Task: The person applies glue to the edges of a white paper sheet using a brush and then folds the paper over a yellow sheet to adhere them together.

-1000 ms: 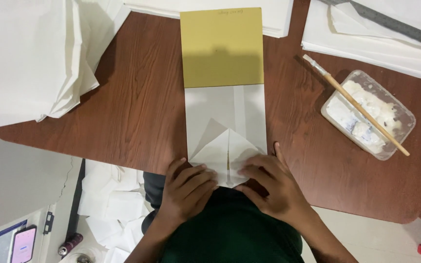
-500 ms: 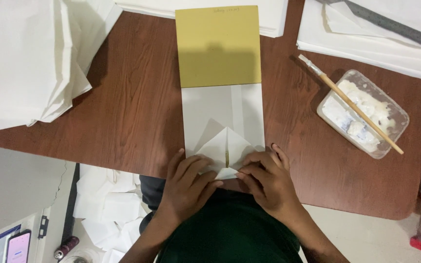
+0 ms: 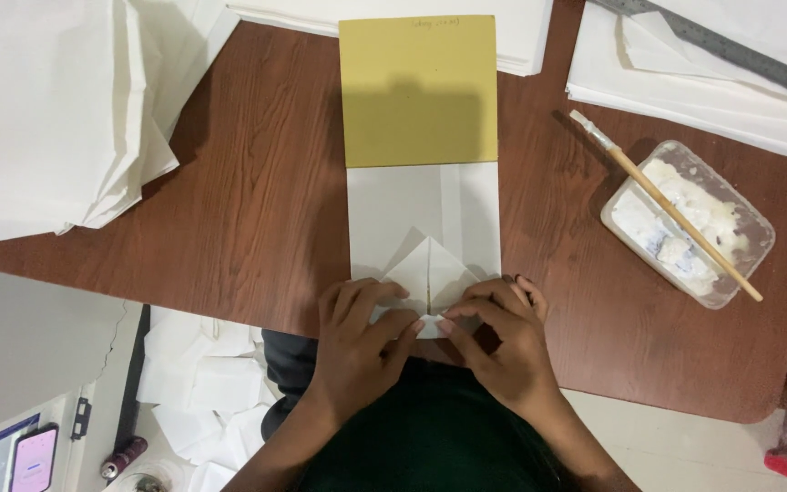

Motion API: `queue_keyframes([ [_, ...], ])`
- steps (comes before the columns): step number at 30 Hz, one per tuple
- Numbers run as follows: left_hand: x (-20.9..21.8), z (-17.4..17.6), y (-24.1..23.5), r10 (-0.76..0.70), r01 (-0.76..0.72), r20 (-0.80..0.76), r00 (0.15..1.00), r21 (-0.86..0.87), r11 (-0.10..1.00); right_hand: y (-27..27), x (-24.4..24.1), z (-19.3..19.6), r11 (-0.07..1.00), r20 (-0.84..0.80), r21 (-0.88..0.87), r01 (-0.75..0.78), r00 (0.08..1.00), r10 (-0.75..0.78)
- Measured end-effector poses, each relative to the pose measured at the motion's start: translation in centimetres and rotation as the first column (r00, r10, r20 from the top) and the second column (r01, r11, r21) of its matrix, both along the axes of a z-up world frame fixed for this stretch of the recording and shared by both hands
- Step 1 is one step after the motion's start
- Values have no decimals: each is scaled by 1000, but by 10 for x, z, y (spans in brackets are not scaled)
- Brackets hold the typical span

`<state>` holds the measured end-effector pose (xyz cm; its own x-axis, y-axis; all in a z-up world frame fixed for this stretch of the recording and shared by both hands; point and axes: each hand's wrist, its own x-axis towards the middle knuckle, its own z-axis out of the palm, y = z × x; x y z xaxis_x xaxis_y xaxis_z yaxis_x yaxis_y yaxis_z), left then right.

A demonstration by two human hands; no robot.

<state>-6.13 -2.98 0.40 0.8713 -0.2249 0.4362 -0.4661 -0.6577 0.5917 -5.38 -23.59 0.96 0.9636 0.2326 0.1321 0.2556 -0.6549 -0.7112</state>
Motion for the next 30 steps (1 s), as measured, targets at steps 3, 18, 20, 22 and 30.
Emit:
queue_keyframes([
  [3,2,2,-3,33,-32,-17,999,24,999,5,3,2,999,49,-13,35,998,-34],
  [18,9,8,-12,153,-142,-106,983,107,984,17,4,0,973,185,-215,84,982,-44],
  [20,11,5,-11,150,-137,-112,982,113,984,17,4,0,973,194,-213,93,980,-51],
  [22,14,4,-7,118,-106,-113,987,104,989,17,5,-1,973,185,-213,93,981,-53],
  [30,22,-9,4,61,-51,-147,987,71,996,18,5,-5,974,193,-188,129,977,-92],
])
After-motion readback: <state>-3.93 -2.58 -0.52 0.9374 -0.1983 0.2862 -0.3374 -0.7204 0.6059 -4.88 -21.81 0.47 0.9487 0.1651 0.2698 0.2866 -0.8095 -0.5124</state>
